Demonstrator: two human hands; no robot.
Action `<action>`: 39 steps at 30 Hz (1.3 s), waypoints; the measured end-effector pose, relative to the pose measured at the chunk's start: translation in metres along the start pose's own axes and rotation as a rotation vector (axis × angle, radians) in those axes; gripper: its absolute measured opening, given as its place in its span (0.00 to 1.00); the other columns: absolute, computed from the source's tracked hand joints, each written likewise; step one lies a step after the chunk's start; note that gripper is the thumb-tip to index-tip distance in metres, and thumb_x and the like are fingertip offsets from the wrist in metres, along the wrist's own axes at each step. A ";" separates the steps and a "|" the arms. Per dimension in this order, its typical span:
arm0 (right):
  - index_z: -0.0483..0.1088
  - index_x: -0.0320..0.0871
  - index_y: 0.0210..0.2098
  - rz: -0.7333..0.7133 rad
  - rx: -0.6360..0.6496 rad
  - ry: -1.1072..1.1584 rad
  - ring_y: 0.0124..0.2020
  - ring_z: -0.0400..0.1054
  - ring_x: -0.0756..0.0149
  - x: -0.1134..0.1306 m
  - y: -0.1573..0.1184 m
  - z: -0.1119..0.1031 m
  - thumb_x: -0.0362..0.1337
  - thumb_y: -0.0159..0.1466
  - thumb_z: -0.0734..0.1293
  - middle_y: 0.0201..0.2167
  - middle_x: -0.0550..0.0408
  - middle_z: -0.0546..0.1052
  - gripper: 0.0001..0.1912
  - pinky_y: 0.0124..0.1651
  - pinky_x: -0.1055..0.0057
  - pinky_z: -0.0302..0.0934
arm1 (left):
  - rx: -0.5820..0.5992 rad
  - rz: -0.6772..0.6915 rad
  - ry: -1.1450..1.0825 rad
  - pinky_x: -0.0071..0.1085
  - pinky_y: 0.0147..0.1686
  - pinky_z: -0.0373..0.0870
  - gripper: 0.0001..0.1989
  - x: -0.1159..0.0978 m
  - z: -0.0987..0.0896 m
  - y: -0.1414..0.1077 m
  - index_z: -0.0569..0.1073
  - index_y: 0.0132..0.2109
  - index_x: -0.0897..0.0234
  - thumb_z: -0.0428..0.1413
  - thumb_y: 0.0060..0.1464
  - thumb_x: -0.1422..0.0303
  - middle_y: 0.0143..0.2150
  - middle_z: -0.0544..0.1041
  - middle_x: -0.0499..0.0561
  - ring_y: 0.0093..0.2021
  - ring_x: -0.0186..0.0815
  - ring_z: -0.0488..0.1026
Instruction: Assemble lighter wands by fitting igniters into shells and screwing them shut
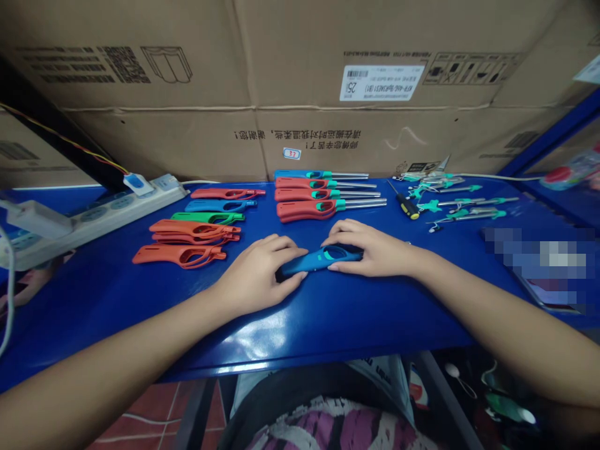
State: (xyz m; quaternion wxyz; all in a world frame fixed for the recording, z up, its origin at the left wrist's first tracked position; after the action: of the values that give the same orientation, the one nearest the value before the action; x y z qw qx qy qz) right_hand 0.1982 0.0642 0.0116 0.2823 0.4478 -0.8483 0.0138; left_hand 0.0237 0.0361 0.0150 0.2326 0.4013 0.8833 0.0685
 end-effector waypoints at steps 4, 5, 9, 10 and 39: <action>0.74 0.44 0.53 -0.011 0.000 -0.025 0.52 0.69 0.55 0.000 0.000 0.000 0.46 0.66 0.70 0.49 0.46 0.74 0.19 0.57 0.55 0.65 | -0.006 -0.001 -0.002 0.43 0.51 0.74 0.15 0.000 -0.001 0.001 0.77 0.55 0.62 0.58 0.62 0.65 0.47 0.79 0.55 0.48 0.44 0.77; 0.74 0.44 0.54 -0.015 0.004 -0.032 0.52 0.69 0.55 0.000 0.000 0.000 0.46 0.67 0.69 0.49 0.46 0.74 0.19 0.57 0.55 0.65 | -0.005 -0.001 0.000 0.43 0.51 0.74 0.15 -0.001 -0.001 0.001 0.76 0.55 0.62 0.58 0.62 0.65 0.47 0.80 0.55 0.49 0.44 0.77; 0.73 0.44 0.54 -0.027 0.007 -0.038 0.52 0.69 0.56 0.001 0.000 0.000 0.47 0.67 0.69 0.49 0.46 0.74 0.19 0.57 0.56 0.65 | -0.012 -0.013 0.000 0.43 0.50 0.74 0.15 -0.001 -0.003 0.001 0.76 0.54 0.63 0.58 0.62 0.65 0.48 0.80 0.55 0.49 0.44 0.76; 0.73 0.44 0.54 -0.031 0.004 -0.037 0.52 0.69 0.56 0.001 0.000 0.000 0.46 0.68 0.68 0.49 0.46 0.74 0.19 0.56 0.56 0.65 | -0.015 -0.017 -0.001 0.43 0.50 0.74 0.15 -0.001 -0.004 0.001 0.77 0.54 0.63 0.58 0.62 0.64 0.48 0.80 0.55 0.49 0.44 0.76; 0.74 0.38 0.47 -0.198 -0.033 -0.257 0.44 0.74 0.58 0.013 -0.004 -0.005 0.38 0.70 0.63 0.43 0.44 0.79 0.12 0.47 0.63 0.70 | -0.025 0.065 0.171 0.41 0.49 0.77 0.16 -0.001 0.001 -0.003 0.75 0.57 0.70 0.54 0.67 0.66 0.47 0.81 0.59 0.47 0.44 0.78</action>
State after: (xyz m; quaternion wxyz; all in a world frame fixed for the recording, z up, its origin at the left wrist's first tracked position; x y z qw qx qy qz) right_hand 0.1982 0.0535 0.0209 0.1788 0.5225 -0.8293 -0.0856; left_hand 0.0228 0.0337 0.0140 0.1591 0.4196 0.8854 0.1211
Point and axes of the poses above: each hand's wrist, its own y-axis towards the middle knuckle, its own z-axis out of the palm, x = y × z, the point moved 7 cm from there along y, towards the middle knuckle
